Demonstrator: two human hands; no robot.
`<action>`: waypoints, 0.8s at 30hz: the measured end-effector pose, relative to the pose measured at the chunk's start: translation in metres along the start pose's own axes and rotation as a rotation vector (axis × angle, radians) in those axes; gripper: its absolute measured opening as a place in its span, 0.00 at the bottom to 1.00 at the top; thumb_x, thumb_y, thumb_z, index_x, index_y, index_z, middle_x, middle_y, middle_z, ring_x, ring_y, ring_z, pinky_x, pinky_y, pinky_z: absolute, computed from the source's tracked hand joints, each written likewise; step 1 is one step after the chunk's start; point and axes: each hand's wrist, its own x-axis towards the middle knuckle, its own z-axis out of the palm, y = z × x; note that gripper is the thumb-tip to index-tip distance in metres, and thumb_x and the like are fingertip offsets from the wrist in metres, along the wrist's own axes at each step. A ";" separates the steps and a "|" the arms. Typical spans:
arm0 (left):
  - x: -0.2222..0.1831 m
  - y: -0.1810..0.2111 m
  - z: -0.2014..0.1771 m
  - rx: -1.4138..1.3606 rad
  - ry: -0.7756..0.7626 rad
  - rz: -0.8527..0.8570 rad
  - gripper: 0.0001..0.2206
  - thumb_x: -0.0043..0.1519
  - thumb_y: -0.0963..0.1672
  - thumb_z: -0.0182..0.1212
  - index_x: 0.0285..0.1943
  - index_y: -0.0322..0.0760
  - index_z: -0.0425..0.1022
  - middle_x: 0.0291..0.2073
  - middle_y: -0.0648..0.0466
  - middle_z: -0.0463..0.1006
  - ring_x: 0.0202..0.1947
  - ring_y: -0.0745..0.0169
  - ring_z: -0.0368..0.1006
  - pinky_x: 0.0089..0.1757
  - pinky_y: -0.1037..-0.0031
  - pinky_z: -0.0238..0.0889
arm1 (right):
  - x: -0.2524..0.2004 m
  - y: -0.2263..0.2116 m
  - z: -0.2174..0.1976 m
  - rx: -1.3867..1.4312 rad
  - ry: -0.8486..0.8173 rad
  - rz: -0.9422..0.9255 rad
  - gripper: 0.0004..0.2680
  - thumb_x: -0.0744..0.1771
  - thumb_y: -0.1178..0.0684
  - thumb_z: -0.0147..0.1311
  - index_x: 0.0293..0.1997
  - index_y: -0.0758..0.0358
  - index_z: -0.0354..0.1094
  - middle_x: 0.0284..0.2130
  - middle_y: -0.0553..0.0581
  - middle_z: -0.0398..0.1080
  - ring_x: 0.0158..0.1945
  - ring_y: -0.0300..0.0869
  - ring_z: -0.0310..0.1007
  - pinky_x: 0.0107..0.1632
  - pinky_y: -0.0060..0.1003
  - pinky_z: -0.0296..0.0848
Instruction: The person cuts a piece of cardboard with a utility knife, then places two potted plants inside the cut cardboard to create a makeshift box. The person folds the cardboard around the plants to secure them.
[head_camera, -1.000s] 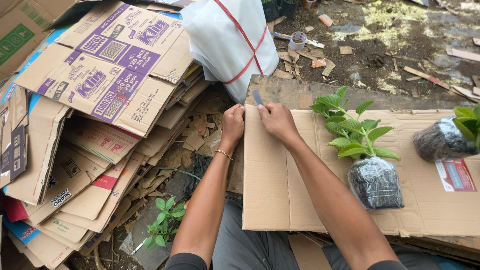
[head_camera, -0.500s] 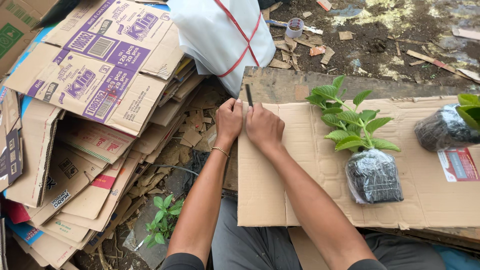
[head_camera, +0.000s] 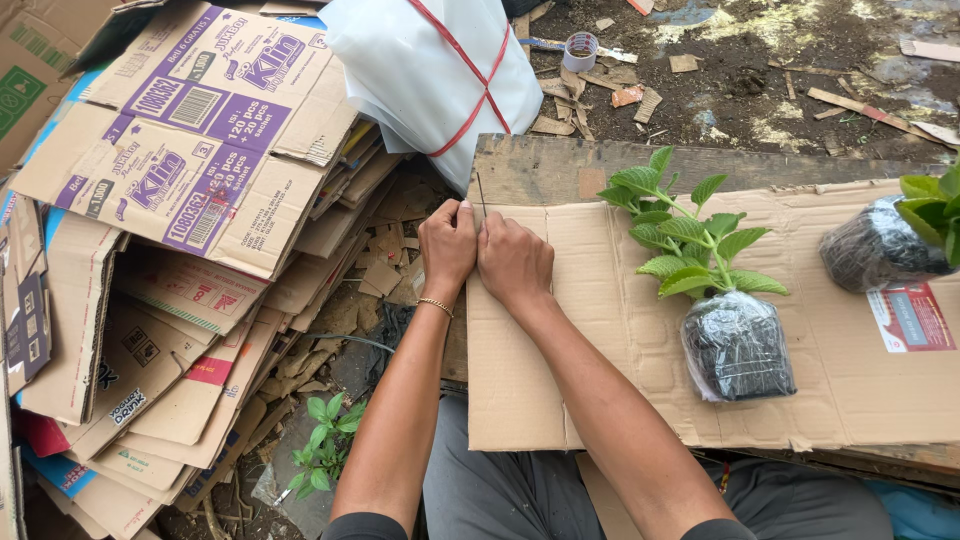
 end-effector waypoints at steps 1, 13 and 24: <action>0.000 0.000 0.000 0.001 -0.005 -0.011 0.15 0.65 0.45 0.56 0.30 0.28 0.72 0.23 0.39 0.74 0.24 0.42 0.72 0.31 0.60 0.62 | 0.001 -0.001 -0.001 0.011 -0.024 0.015 0.09 0.70 0.48 0.47 0.34 0.60 0.67 0.26 0.59 0.75 0.30 0.55 0.78 0.32 0.53 0.73; 0.028 -0.049 -0.001 -0.380 -0.383 -0.155 0.16 0.66 0.45 0.55 0.28 0.27 0.67 0.21 0.53 0.64 0.25 0.72 0.58 0.30 0.71 0.56 | 0.065 0.049 0.002 0.322 -0.433 0.227 0.16 0.70 0.43 0.41 0.34 0.66 0.70 0.30 0.69 0.74 0.35 0.58 0.74 0.43 0.52 0.70; 0.028 0.034 -0.019 -0.007 -0.181 0.106 0.13 0.65 0.45 0.54 0.32 0.28 0.72 0.24 0.35 0.72 0.24 0.36 0.71 0.30 0.58 0.63 | 0.104 0.060 -0.017 0.389 -0.384 0.139 0.16 0.70 0.44 0.45 0.32 0.69 0.68 0.23 0.67 0.70 0.28 0.51 0.69 0.38 0.47 0.69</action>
